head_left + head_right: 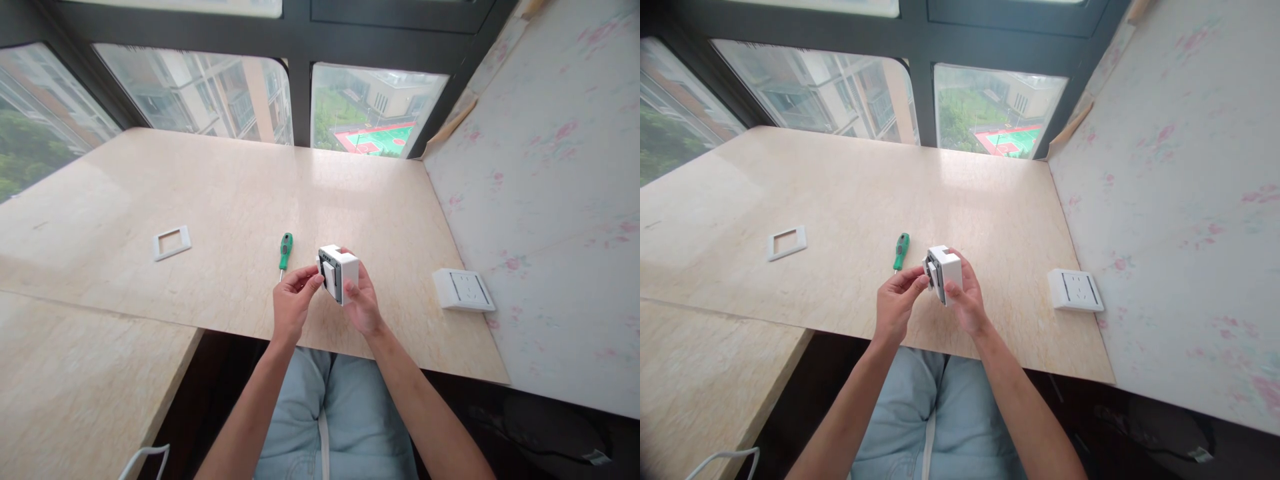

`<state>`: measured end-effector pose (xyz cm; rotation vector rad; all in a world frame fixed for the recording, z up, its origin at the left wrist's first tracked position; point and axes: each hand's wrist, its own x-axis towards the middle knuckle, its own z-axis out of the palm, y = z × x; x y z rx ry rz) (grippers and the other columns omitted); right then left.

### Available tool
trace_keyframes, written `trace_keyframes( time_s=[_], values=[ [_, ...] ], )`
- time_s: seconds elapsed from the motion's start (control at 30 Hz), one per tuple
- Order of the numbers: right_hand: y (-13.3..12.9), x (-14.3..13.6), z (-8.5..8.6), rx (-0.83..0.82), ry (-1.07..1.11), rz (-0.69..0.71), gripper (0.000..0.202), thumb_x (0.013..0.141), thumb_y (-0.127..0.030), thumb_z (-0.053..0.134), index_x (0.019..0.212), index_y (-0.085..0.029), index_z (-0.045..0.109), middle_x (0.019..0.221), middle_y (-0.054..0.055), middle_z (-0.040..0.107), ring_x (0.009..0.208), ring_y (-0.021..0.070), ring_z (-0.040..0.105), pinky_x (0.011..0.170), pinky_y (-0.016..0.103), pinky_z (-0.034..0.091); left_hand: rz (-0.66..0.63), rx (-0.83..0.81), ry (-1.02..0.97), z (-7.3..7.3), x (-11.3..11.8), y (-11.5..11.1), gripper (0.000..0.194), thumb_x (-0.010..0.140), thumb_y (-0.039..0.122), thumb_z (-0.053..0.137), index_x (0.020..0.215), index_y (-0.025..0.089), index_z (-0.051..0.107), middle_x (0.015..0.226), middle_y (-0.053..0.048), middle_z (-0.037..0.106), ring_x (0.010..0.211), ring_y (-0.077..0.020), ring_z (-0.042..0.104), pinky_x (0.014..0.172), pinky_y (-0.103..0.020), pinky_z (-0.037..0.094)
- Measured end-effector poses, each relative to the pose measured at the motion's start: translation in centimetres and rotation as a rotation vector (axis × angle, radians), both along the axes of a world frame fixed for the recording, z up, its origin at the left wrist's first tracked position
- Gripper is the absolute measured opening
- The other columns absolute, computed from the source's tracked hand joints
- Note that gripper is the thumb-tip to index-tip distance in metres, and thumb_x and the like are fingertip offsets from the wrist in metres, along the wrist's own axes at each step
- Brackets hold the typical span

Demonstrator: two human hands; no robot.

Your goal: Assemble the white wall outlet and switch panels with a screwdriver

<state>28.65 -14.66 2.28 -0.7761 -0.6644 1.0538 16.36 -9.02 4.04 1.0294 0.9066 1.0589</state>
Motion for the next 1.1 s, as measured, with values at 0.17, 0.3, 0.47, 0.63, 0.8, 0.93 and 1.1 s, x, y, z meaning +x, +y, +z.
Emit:
trace_keyframes(
  time_s=[0.17,0.3,0.47,0.63,0.8,0.93,1.1],
  values=[
    [0.02,0.01,-0.06,-0.008,-0.009,0.002,0.057,0.08,-0.045,0.081,0.132,-0.035,0.061,0.138,0.004,0.063,0.116,0.0265,0.065,0.095,0.044,0.053,0.009,-0.006,0.003,-0.05,-0.03,0.03,0.031,0.068,0.034,0.089,0.095,0.019,0.081,0.095,-0.007,0.081,0.087,-0.0189,0.074,0.082,-0.031,0.059],
    [0.02,0.05,-0.08,-0.026,-0.01,0.012,0.056,0.08,-0.045,0.08,0.131,-0.035,0.06,0.135,0.003,0.065,0.114,0.0253,0.065,0.095,0.043,0.053,0.001,-0.004,-0.002,-0.24,-0.15,0.02,0.031,0.068,0.033,0.089,0.095,0.02,0.081,0.096,-0.007,0.081,0.089,-0.0195,0.074,0.084,-0.032,0.059],
    [0.05,0.05,-0.21,-0.042,-0.028,0.014,0.056,0.08,-0.047,0.079,0.131,-0.035,0.059,0.135,0.004,0.065,0.113,0.0251,0.066,0.097,0.043,0.052,0.026,-0.013,0.005,-0.5,-0.14,-0.11,0.033,0.068,0.036,0.089,0.095,0.02,0.081,0.098,-0.008,0.081,0.094,-0.023,0.075,0.089,-0.037,0.059],
    [0.05,-0.01,-0.24,-0.052,-0.033,0.009,0.057,0.08,-0.047,0.079,0.132,-0.034,0.059,0.135,0.004,0.066,0.114,0.025,0.065,0.098,0.043,0.052,0.027,0.004,0.031,-0.63,-0.09,-0.21,0.033,0.069,0.037,0.089,0.096,0.02,0.081,0.099,-0.008,0.081,0.096,-0.0246,0.075,0.09,-0.039,0.06],
    [0.02,-0.06,-0.16,-0.052,-0.024,0.013,0.054,0.082,-0.044,0.078,0.131,-0.036,0.06,0.135,0.003,0.065,0.115,0.0243,0.065,0.098,0.042,0.051,0.022,0.049,0.058,-0.76,-0.05,-0.22,0.028,0.072,0.034,0.087,0.095,0.021,0.082,0.099,-0.007,0.08,0.097,-0.0242,0.074,0.091,-0.039,0.059],
    [0.04,-0.11,-0.18,-0.064,-0.037,-0.006,0.056,0.08,-0.045,0.08,0.131,-0.036,0.06,0.136,0.003,0.064,0.117,0.0246,0.064,0.099,0.041,0.05,0.03,0.068,0.078,-0.84,0.04,-0.22,0.025,0.073,0.033,0.086,0.094,0.022,0.082,0.099,-0.007,0.08,0.098,-0.0238,0.074,0.092,-0.039,0.058],
    [-0.04,-0.22,-0.13,-0.023,-0.002,0.015,0.055,0.081,-0.045,0.079,0.132,-0.036,0.059,0.135,0.003,0.066,0.117,0.0251,0.065,0.1,0.042,0.05,0.055,0.119,0.091,-0.95,0.26,-0.25,0.022,0.072,0.034,0.086,0.091,0.025,0.083,0.097,-0.005,0.079,0.095,-0.0207,0.072,0.09,-0.036,0.058]
  ],
)
